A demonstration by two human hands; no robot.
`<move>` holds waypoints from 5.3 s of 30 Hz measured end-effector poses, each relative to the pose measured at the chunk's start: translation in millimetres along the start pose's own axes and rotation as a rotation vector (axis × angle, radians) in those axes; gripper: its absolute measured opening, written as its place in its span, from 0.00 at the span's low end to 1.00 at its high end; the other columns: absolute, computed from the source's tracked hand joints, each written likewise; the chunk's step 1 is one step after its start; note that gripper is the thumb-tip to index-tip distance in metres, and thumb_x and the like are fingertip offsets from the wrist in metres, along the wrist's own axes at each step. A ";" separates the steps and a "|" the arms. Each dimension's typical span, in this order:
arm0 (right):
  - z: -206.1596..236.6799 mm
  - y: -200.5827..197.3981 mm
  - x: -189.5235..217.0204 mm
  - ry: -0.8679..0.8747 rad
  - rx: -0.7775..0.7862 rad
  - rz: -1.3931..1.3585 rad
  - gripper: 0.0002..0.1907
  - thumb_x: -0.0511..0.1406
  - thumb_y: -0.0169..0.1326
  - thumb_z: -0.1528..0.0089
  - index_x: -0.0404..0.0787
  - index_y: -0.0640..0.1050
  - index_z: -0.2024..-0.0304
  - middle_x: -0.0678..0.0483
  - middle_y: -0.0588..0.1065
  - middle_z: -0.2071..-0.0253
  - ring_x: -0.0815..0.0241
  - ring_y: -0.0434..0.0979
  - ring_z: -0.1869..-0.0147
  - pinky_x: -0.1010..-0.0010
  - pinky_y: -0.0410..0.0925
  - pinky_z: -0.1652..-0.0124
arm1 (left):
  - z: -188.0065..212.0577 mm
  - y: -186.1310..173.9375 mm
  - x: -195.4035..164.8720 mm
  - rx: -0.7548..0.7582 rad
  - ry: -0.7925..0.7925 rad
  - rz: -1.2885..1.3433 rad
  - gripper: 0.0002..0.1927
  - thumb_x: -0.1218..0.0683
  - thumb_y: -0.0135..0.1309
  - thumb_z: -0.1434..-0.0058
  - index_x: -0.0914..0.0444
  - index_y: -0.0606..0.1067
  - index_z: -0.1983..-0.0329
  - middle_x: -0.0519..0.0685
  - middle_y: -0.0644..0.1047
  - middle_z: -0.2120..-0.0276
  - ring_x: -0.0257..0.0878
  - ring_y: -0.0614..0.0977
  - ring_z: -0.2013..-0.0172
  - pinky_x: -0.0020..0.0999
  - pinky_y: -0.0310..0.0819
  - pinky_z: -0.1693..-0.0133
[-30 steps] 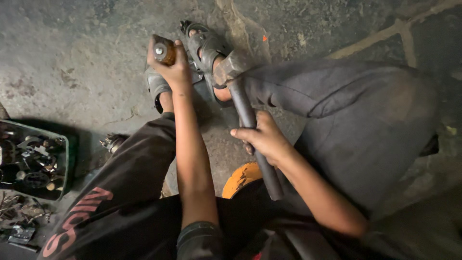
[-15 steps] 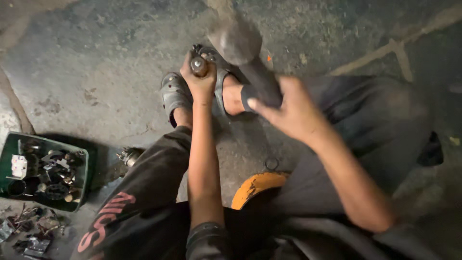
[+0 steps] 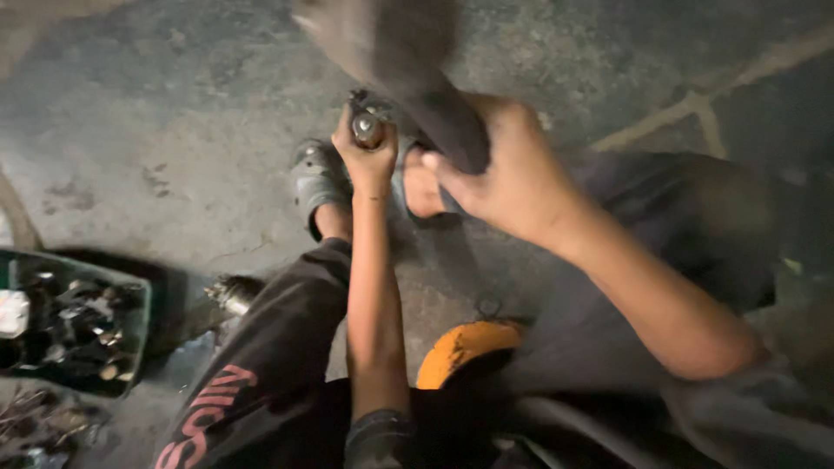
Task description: The person sits on the floor and uses a hammer and a punch tool to repeatedly strike a small electronic component placed on the ground. The person adjusts the component and tool between strikes, continuing the hammering until the end of the clip.
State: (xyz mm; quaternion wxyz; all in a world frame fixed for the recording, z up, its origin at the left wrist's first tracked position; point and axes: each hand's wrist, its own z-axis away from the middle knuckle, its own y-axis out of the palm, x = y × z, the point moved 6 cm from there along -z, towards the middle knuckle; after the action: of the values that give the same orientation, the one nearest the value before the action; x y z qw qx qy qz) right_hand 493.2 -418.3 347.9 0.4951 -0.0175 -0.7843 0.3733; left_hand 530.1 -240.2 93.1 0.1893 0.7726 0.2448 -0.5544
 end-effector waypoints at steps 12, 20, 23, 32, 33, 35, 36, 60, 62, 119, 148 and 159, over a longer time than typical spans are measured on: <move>43.9 2.9 -64.9 0.568 0.285 -0.038 0.10 0.35 0.64 0.44 0.34 0.77 0.69 0.55 0.74 0.79 0.66 0.72 0.78 0.69 0.66 0.78 | 37.0 -30.5 38.7 -0.179 -0.091 -0.160 0.16 0.62 0.68 0.42 0.73 0.72 0.59 0.49 0.72 0.73 0.38 0.72 0.70 0.33 0.73 0.63; 56.3 -10.3 -46.9 0.659 0.203 -0.280 0.09 0.30 0.62 0.45 0.36 0.76 0.64 0.60 0.72 0.79 0.71 0.70 0.81 0.75 0.65 0.80 | 9.2 -55.6 -6.9 -0.234 0.129 -0.087 0.15 0.63 0.62 0.44 0.69 0.69 0.57 0.48 0.72 0.68 0.37 0.73 0.66 0.33 0.72 0.61; 60.6 -1.9 -58.4 0.670 0.270 -0.241 0.08 0.31 0.63 0.45 0.34 0.77 0.67 0.59 0.71 0.81 0.70 0.70 0.82 0.74 0.64 0.81 | -2.6 -48.9 -12.8 -0.158 0.074 -0.017 0.11 0.65 0.59 0.42 0.67 0.68 0.62 0.47 0.70 0.70 0.36 0.71 0.70 0.31 0.69 0.64; 71.1 9.5 -71.8 0.691 0.280 -0.357 0.09 0.31 0.63 0.45 0.35 0.76 0.68 0.58 0.70 0.83 0.68 0.70 0.83 0.74 0.64 0.81 | -0.6 -27.7 9.6 -0.169 0.209 -0.008 0.22 0.67 0.59 0.46 0.69 0.65 0.51 0.49 0.71 0.63 0.36 0.74 0.63 0.31 0.72 0.57; 70.9 10.2 -72.5 0.705 0.270 -0.380 0.09 0.31 0.63 0.46 0.35 0.75 0.67 0.58 0.70 0.82 0.69 0.69 0.83 0.74 0.64 0.81 | 3.5 -30.8 9.5 -0.216 0.259 -0.036 0.27 0.66 0.60 0.47 0.71 0.64 0.45 0.50 0.71 0.59 0.37 0.75 0.60 0.32 0.73 0.54; 71.5 12.0 -76.3 0.722 0.239 -0.418 0.10 0.30 0.63 0.46 0.35 0.74 0.66 0.59 0.70 0.81 0.69 0.69 0.82 0.74 0.63 0.82 | 4.5 -24.4 21.1 -0.059 0.125 -0.062 0.16 0.67 0.59 0.43 0.69 0.67 0.55 0.50 0.71 0.67 0.37 0.73 0.67 0.31 0.70 0.61; 73.3 13.4 -79.5 0.717 0.245 -0.399 0.10 0.30 0.63 0.46 0.34 0.74 0.66 0.58 0.70 0.81 0.69 0.69 0.82 0.73 0.63 0.82 | 5.2 -20.8 25.8 0.016 0.063 -0.074 0.11 0.68 0.59 0.41 0.68 0.68 0.60 0.50 0.72 0.71 0.37 0.71 0.71 0.31 0.68 0.65; 9.1 22.5 -36.1 0.305 0.175 0.172 0.21 0.40 0.67 0.43 0.31 0.78 0.57 0.44 0.77 0.67 0.53 0.78 0.63 0.63 0.72 0.59 | 11.9 5.5 -4.8 -0.064 0.164 -0.315 0.20 0.61 0.64 0.61 0.70 0.74 0.64 0.62 0.74 0.70 0.53 0.76 0.70 0.41 0.72 0.66; 0.0 6.7 -34.0 0.426 0.186 0.202 0.24 0.42 0.69 0.45 0.31 0.77 0.58 0.43 0.77 0.68 0.53 0.78 0.66 0.63 0.72 0.63 | 12.7 14.0 -6.4 0.043 0.181 -0.190 0.17 0.60 0.65 0.55 0.67 0.72 0.63 0.59 0.76 0.70 0.53 0.79 0.68 0.41 0.75 0.61; 87.3 -49.7 -22.4 0.595 0.024 -0.811 0.12 0.26 0.61 0.47 0.38 0.69 0.69 0.56 0.69 0.80 0.68 0.68 0.85 0.74 0.61 0.84 | 10.8 -55.2 35.3 -0.306 0.052 -0.060 0.31 0.60 0.65 0.46 0.72 0.66 0.42 0.52 0.75 0.60 0.41 0.78 0.60 0.36 0.76 0.53; 137.0 23.8 -98.3 0.828 0.248 -0.364 0.11 0.32 0.63 0.44 0.33 0.73 0.69 0.55 0.70 0.82 0.67 0.69 0.82 0.70 0.63 0.80 | 16.2 -19.9 -12.8 -0.157 0.453 -0.269 0.25 0.61 0.65 0.50 0.71 0.70 0.51 0.56 0.74 0.61 0.44 0.76 0.59 0.39 0.70 0.53; 27.8 -39.7 -1.8 -0.085 0.014 0.151 0.09 0.34 0.63 0.35 0.36 0.80 0.56 0.46 0.81 0.61 0.54 0.82 0.60 0.64 0.73 0.58 | 10.9 11.2 -30.3 0.167 0.012 -0.093 0.14 0.62 0.62 0.50 0.70 0.73 0.62 0.57 0.76 0.73 0.33 0.73 0.72 0.31 0.73 0.66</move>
State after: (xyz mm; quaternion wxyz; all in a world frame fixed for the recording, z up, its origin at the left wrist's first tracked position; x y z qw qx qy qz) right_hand 485.7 -463.5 364.0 0.4319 -0.0574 -0.7985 0.4154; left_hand 520.4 -260.5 118.6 0.0967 0.7767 0.2346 -0.5765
